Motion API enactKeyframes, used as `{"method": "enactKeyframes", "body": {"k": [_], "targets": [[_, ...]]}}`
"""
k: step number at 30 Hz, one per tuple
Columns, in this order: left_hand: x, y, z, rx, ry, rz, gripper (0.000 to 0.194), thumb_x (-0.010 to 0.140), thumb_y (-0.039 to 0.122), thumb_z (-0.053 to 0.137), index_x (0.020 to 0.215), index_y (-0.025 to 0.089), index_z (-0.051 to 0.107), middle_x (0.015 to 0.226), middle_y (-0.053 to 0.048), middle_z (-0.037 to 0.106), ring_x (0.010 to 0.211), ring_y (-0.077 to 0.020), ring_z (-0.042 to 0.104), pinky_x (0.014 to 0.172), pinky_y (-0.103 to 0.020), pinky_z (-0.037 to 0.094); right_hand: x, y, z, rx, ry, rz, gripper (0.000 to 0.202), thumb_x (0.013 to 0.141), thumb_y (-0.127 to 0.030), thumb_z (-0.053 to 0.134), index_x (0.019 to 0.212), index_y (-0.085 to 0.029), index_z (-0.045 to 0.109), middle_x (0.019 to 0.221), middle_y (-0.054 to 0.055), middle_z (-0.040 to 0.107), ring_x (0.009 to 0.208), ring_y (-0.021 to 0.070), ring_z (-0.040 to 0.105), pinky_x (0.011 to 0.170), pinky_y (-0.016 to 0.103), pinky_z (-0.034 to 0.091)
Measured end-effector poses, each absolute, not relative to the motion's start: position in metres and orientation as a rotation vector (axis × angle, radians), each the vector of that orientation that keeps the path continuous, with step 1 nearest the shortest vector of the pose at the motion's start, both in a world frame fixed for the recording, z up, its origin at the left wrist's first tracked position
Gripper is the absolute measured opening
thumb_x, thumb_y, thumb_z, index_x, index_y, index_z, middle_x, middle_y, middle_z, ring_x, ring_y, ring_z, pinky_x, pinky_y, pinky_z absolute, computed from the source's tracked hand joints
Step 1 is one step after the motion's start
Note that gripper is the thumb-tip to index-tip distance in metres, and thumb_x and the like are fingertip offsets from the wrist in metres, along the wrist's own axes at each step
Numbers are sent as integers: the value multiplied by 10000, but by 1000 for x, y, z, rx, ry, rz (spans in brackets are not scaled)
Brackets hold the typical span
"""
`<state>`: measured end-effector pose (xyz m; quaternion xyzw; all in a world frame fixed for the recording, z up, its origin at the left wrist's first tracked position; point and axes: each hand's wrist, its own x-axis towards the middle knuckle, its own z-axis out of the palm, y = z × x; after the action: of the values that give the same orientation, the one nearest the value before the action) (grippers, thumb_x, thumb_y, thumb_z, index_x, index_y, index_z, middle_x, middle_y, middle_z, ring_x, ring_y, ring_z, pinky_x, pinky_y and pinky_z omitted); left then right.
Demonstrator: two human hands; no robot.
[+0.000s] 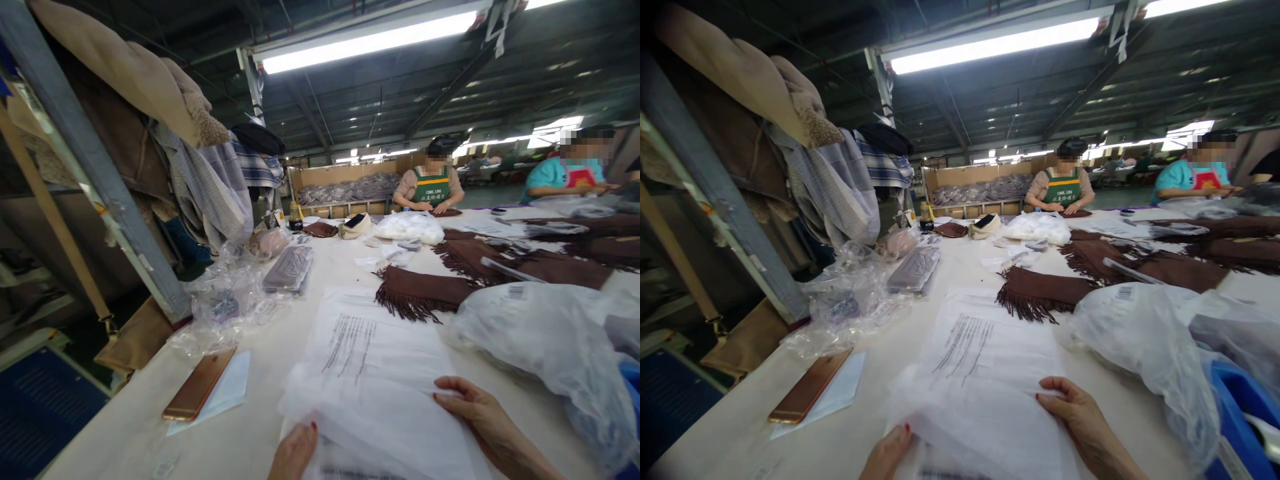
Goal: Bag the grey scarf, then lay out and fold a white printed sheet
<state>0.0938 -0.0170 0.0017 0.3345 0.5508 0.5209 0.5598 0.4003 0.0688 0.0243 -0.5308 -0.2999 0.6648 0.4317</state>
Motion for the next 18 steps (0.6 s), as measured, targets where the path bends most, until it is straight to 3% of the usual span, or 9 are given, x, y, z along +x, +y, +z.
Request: {"method": "enactKeyframes", "body": {"k": [4,7,10,13,18], "targets": [[90,-12,31,216,1043,1304,516,723,551,642,1057,158,615,1049,-87,676,1037,-273,598,950,-392,437,414,53,27,-1292,-709,1743,493,448,-320,844,817,-223,532,547,-48,634,484,129,567,456,220,420],[86,-10,48,173,904,1241,543,760,589,571,1036,124,619,927,-107,700,943,-271,637,863,-369,486,423,44,24,-1274,-752,1803,442,519,-326,821,842,-231,534,568,-44,646,501,133,584,481,221,437],[86,-8,51,324,950,1170,581,629,633,669,906,124,652,803,-102,700,810,-275,659,774,-371,508,433,38,19,-1311,-803,1812,455,526,-337,822,860,-236,531,580,-43,647,509,132,586,482,215,435],[92,-8,43,446,1206,1160,492,446,477,829,737,124,648,651,-61,672,637,-225,638,666,-329,503,439,33,17,-1395,-838,1784,517,479,-377,843,871,-232,539,609,-41,642,522,125,572,479,207,434],[99,-10,33,471,1350,1128,447,313,331,856,630,113,630,545,-27,623,516,-166,565,555,-291,462,441,28,20,-1559,-1066,1584,601,480,-463,820,978,-229,580,679,-26,616,606,133,565,519,208,451]]}}
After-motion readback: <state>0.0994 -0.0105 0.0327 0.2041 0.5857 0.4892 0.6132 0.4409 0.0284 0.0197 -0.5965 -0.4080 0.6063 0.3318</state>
